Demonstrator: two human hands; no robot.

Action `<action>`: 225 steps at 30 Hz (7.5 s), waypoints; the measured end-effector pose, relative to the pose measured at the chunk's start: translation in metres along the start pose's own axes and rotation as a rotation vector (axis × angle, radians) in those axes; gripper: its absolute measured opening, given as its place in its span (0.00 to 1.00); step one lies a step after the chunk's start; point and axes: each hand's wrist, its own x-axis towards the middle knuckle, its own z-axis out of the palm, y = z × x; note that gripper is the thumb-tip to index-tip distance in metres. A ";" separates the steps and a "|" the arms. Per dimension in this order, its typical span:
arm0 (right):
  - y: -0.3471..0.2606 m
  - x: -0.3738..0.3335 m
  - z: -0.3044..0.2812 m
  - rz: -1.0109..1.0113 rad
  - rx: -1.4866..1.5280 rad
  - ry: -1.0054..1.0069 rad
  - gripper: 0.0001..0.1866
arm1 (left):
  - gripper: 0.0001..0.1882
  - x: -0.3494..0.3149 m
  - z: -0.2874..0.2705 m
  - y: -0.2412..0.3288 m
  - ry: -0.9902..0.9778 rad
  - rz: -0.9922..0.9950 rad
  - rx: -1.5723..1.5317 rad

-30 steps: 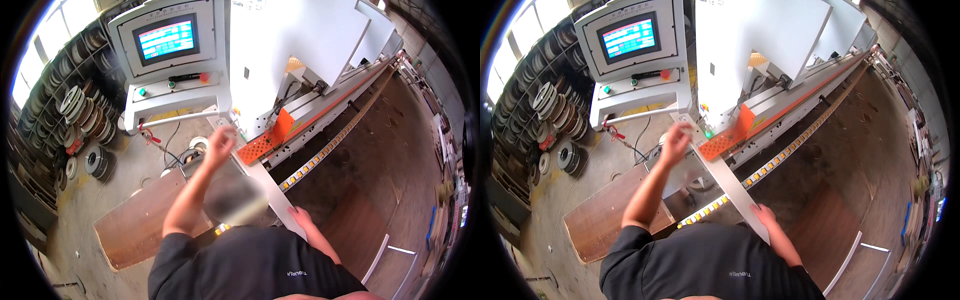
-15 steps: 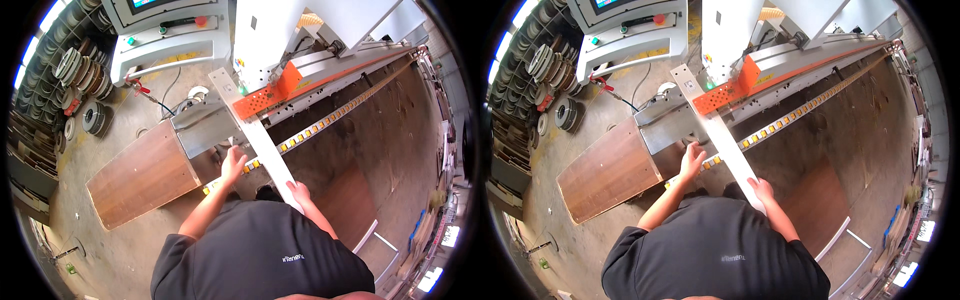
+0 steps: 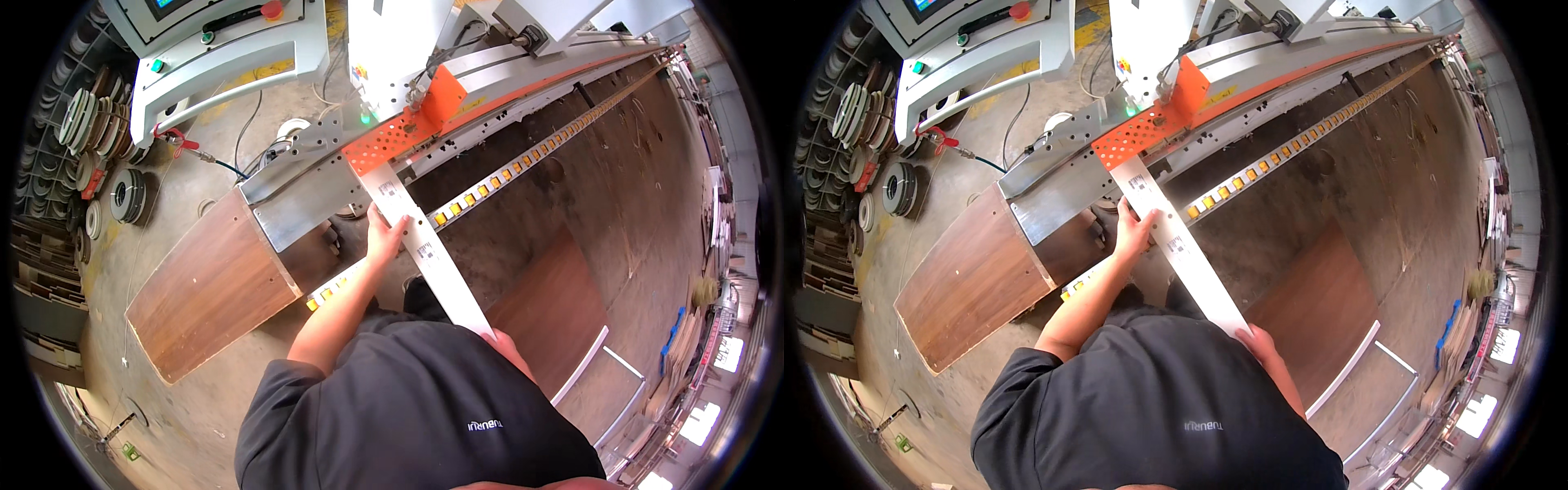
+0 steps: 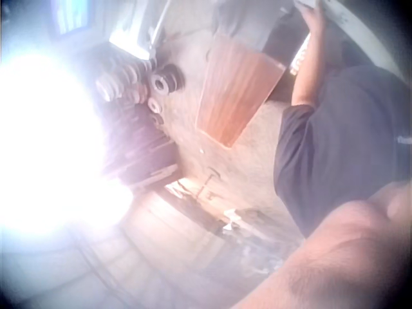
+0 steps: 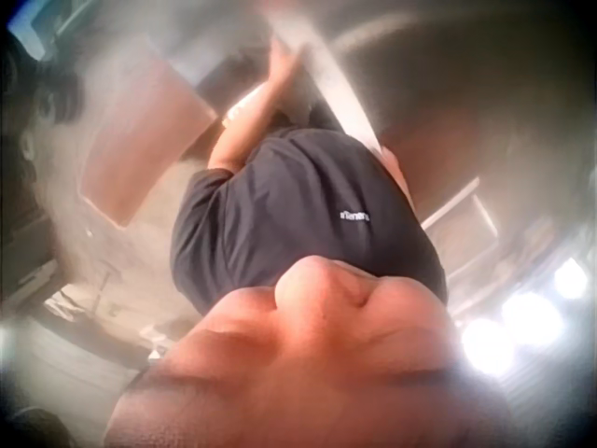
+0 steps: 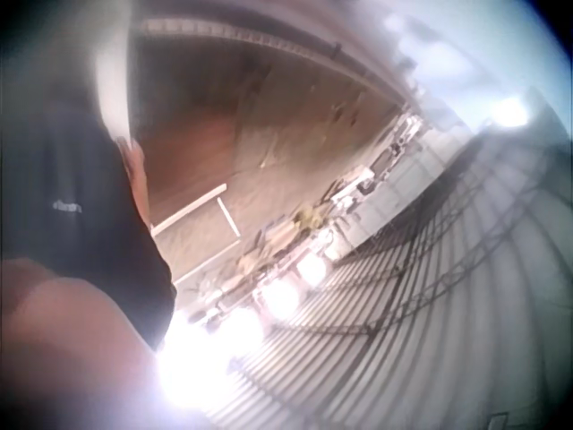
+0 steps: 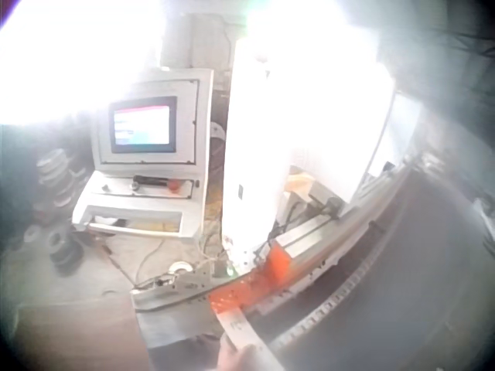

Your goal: The person picks up white rectangular boards from the floor and places them onto a conveyor belt feeding a large industrial machine. They repeat this process for several boards, then walk to a nearby rack to retrieve more boards and return them to the machine.

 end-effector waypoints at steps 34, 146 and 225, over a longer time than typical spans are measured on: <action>-0.035 0.010 -0.025 0.039 0.323 -0.049 0.29 | 0.41 0.016 0.021 -0.003 0.193 0.049 0.444; -0.072 0.065 -0.065 0.080 0.287 0.024 0.27 | 0.48 0.037 0.059 0.043 0.120 -0.244 0.013; 0.454 -0.130 0.357 0.609 2.257 1.048 0.29 | 0.15 -0.330 0.039 -0.287 -1.624 -0.360 1.849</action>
